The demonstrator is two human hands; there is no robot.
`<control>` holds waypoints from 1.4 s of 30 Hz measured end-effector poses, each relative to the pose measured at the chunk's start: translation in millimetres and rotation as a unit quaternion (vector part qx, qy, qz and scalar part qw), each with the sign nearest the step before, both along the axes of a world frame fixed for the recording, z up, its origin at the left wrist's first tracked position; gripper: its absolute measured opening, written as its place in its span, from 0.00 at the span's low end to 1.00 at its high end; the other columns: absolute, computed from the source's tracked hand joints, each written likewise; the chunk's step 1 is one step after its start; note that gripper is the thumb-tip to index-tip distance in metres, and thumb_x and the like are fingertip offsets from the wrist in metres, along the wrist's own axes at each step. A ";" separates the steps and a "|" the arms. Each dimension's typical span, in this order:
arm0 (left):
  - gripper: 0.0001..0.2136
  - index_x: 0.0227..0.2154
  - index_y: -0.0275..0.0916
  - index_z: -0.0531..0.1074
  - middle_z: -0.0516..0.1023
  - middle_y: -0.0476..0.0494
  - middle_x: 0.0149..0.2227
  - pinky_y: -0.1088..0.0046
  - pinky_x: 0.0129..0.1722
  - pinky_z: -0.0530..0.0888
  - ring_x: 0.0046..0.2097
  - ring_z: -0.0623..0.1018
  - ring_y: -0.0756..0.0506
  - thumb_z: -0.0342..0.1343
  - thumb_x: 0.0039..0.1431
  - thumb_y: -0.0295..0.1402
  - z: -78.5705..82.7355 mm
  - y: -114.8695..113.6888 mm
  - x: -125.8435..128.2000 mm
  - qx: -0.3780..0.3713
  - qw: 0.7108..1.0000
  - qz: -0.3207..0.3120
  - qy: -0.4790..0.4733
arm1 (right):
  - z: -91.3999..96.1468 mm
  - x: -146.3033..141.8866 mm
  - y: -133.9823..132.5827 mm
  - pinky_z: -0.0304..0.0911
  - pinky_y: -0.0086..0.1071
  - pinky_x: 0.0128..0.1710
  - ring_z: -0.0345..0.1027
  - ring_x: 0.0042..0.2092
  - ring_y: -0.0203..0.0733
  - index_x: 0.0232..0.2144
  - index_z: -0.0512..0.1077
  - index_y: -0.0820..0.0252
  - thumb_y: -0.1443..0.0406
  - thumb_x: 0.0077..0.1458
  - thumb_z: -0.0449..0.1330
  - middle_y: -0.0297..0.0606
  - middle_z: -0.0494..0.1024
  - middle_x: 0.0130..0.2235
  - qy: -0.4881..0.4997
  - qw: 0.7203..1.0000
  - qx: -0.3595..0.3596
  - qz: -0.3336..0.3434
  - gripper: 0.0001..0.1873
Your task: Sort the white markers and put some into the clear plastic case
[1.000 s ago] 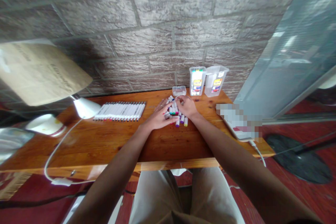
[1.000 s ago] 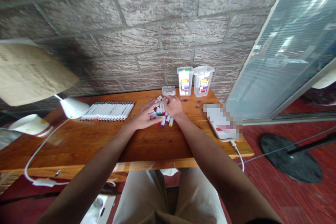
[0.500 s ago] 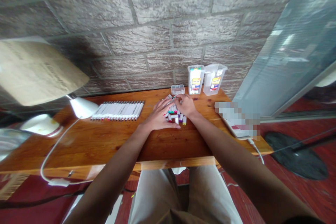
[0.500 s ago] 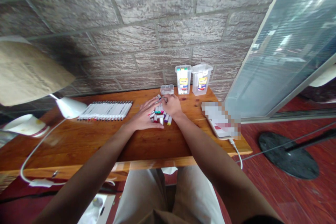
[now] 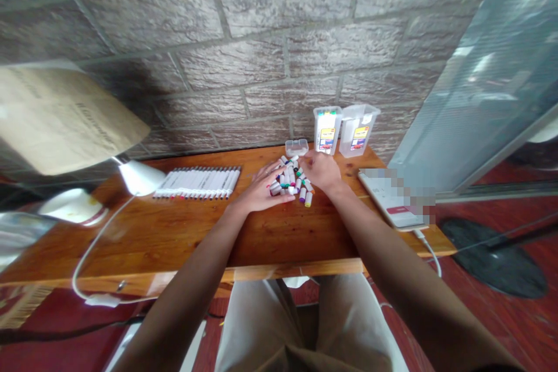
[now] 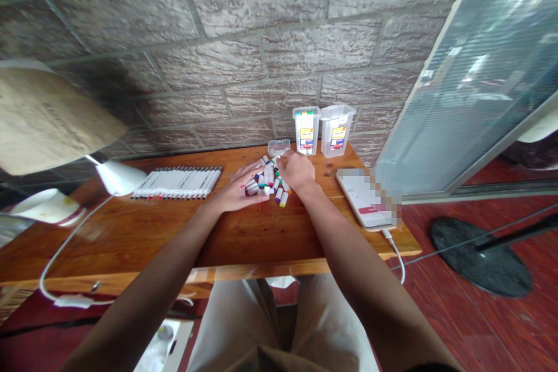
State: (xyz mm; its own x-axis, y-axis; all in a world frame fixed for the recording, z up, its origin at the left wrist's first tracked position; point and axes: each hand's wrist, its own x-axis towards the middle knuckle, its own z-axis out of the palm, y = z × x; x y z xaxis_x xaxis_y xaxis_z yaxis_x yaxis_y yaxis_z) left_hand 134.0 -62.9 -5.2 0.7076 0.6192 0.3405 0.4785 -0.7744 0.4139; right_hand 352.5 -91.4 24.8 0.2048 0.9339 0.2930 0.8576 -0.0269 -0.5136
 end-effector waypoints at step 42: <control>0.42 0.64 0.42 0.64 0.65 0.33 0.67 0.49 0.68 0.59 0.69 0.63 0.33 0.68 0.49 0.52 -8.0 8.0 -0.5 -0.035 0.997 -0.047 -0.053 | 6.0 19.6 -6.5 0.48 0.21 0.12 0.55 0.15 0.27 0.24 0.68 0.61 0.35 0.48 0.63 0.28 0.67 0.16 0.342 0.772 -0.411 0.344 0.34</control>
